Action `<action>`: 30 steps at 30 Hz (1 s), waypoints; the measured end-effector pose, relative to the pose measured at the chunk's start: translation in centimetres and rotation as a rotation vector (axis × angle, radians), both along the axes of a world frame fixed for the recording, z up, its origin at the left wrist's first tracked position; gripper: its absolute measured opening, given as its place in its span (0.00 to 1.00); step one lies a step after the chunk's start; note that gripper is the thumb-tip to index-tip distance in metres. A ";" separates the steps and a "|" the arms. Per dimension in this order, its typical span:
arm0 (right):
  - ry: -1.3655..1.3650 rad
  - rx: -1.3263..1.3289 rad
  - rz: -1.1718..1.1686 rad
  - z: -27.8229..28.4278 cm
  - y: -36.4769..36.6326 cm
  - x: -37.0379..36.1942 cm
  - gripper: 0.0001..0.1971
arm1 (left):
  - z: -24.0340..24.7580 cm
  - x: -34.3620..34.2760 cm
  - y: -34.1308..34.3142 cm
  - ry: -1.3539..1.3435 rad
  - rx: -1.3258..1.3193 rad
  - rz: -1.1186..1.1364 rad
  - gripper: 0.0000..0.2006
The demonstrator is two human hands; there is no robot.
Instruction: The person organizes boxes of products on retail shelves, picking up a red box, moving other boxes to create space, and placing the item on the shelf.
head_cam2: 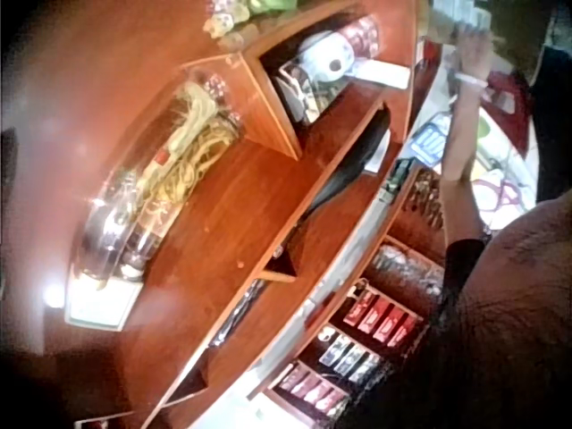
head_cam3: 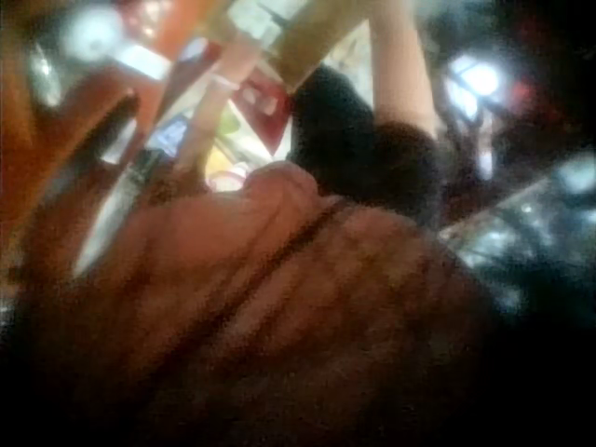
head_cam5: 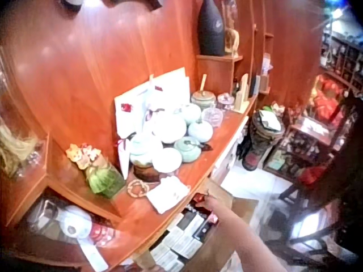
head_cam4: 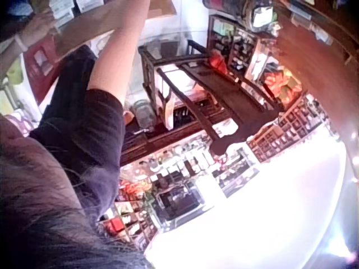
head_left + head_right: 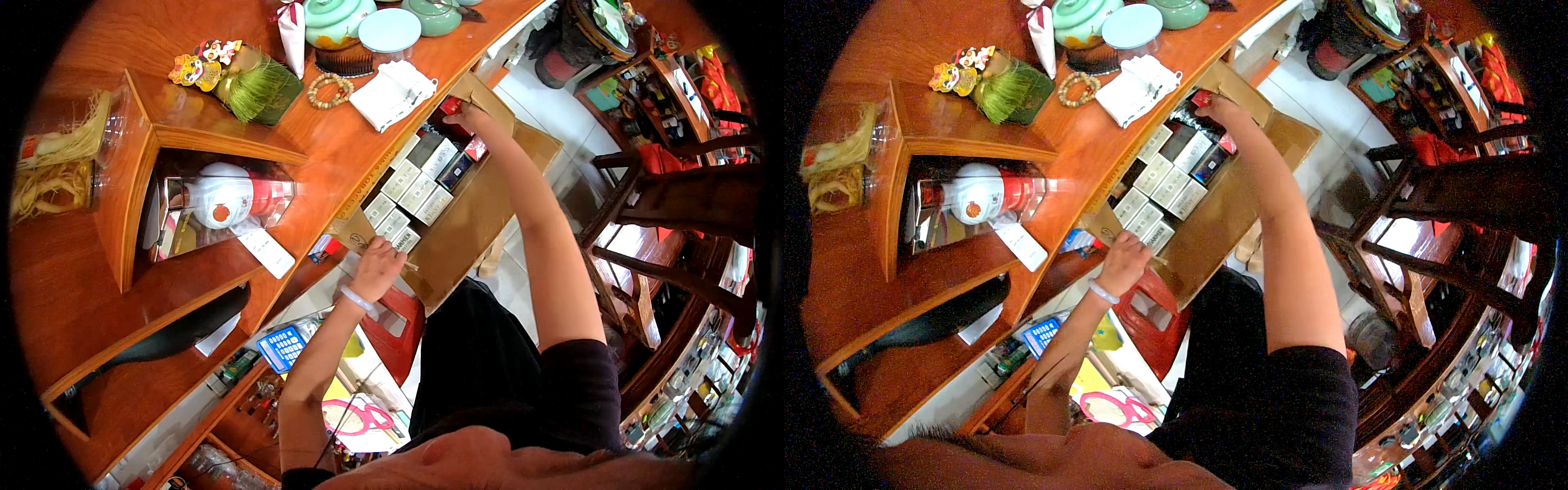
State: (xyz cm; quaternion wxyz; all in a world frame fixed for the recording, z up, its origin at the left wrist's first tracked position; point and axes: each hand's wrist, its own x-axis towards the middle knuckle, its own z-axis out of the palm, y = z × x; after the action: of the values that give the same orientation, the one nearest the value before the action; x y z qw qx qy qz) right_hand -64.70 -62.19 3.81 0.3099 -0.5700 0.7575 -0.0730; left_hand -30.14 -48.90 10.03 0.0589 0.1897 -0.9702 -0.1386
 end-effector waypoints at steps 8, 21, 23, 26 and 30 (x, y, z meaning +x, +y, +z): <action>0.244 -0.140 -0.034 4.5 1.0 1.9 0.33 | -0.2 -0.6 -0.9 0.024 0.039 -0.015 0.02; -0.624 -0.471 -0.709 18.7 17.5 -7.0 0.27 | -5.7 -2.4 -2.9 0.011 0.146 0.042 0.06; -0.798 -0.300 -0.855 19.4 19.2 -7.9 0.25 | -7.3 -2.5 -3.2 0.043 0.162 0.065 0.06; -0.879 -0.180 -0.917 18.1 21.6 -8.2 0.28 | -8.5 -3.3 -3.5 -0.071 0.171 0.078 0.06; -0.977 -0.108 -0.891 16.5 22.9 -8.3 0.37 | -8.4 -3.4 -4.3 -0.152 0.185 0.050 0.06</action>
State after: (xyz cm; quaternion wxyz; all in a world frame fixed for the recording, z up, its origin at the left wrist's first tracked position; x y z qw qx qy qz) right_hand -73.01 -39.32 20.26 0.5290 -0.1183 0.6882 -0.4821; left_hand -33.53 -53.24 1.61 -0.0293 0.2286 -0.9500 -0.2109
